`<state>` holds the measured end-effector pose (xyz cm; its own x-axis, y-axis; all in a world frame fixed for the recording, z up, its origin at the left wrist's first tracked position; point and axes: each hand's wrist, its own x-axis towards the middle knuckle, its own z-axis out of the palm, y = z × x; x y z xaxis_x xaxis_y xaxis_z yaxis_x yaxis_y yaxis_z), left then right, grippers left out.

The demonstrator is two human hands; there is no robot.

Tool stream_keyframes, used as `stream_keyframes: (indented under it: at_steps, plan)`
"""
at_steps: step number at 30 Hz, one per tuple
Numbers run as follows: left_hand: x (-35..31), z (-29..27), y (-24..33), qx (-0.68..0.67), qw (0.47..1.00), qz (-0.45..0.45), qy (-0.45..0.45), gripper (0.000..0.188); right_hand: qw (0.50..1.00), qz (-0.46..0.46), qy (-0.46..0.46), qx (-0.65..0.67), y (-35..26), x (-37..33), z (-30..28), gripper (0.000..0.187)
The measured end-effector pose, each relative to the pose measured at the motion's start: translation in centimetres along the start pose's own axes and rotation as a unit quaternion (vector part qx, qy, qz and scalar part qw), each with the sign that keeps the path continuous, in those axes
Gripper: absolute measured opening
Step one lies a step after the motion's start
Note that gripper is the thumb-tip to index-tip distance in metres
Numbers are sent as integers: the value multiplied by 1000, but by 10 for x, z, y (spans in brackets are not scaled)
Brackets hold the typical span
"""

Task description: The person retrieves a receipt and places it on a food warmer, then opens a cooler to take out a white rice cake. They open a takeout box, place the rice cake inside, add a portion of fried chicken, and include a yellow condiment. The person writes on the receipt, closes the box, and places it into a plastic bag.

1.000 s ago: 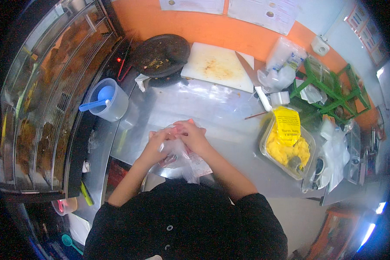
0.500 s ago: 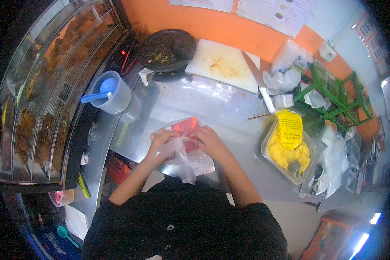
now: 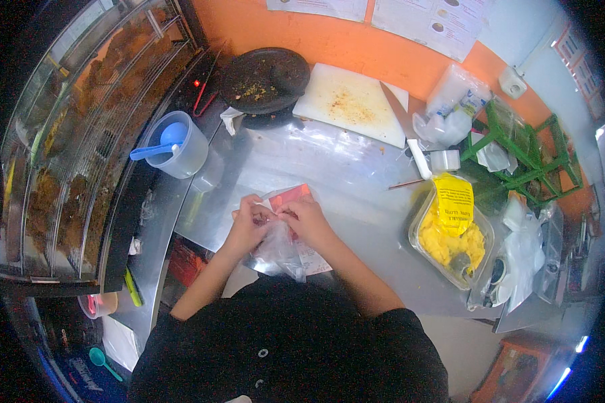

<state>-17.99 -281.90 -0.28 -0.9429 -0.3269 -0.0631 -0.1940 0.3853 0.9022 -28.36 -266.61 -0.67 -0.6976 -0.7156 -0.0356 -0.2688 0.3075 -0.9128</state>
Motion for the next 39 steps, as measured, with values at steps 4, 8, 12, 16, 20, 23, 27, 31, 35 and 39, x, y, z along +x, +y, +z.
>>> stream_keyframes:
  at_steps: [4, 8, 12, 16, 20, 23, 27, 31, 35, 39]
  plan:
    - [4, 6, -12, -73, 997, -31, 7, 46, 999, -34, 29, -4, 5, -7, 2, 11]
    - [4, 8, -20, -170, 982, -78, -38, 37, 981, -150, 87, -90, 10, -13, 4, 10]
    - [3, 7, -23, -94, 992, -77, -43, 19, 978, -161, 115, -73, 13, -14, 8, 13]
    - [3, 9, -27, 59, 997, 33, -24, 18, 979, -128, 122, -97, 10, -16, 9, 10]
    - [4, 20, -33, 20, 999, -8, -40, 17, 988, -65, 106, -88, 3, -15, 6, 14]
    - [3, 29, -34, 62, 997, 41, 34, 20, 964, -197, 61, -168, -6, -10, -1, 26]
    - [1, 32, -26, -38, 997, 19, 66, 22, 972, -198, 31, -123, -15, -4, -7, 24]
    - [-2, 26, -17, -104, 993, -7, 56, 20, 977, -188, 37, -92, -14, -7, -5, 23]
    - [-6, 19, -12, -19, 999, 0, 36, 25, 976, -149, 48, -150, -8, -10, -5, 22]
    - [-6, 16, -15, -15, 998, 51, 33, 25, 984, -150, 46, -80, -7, -8, -4, 23]
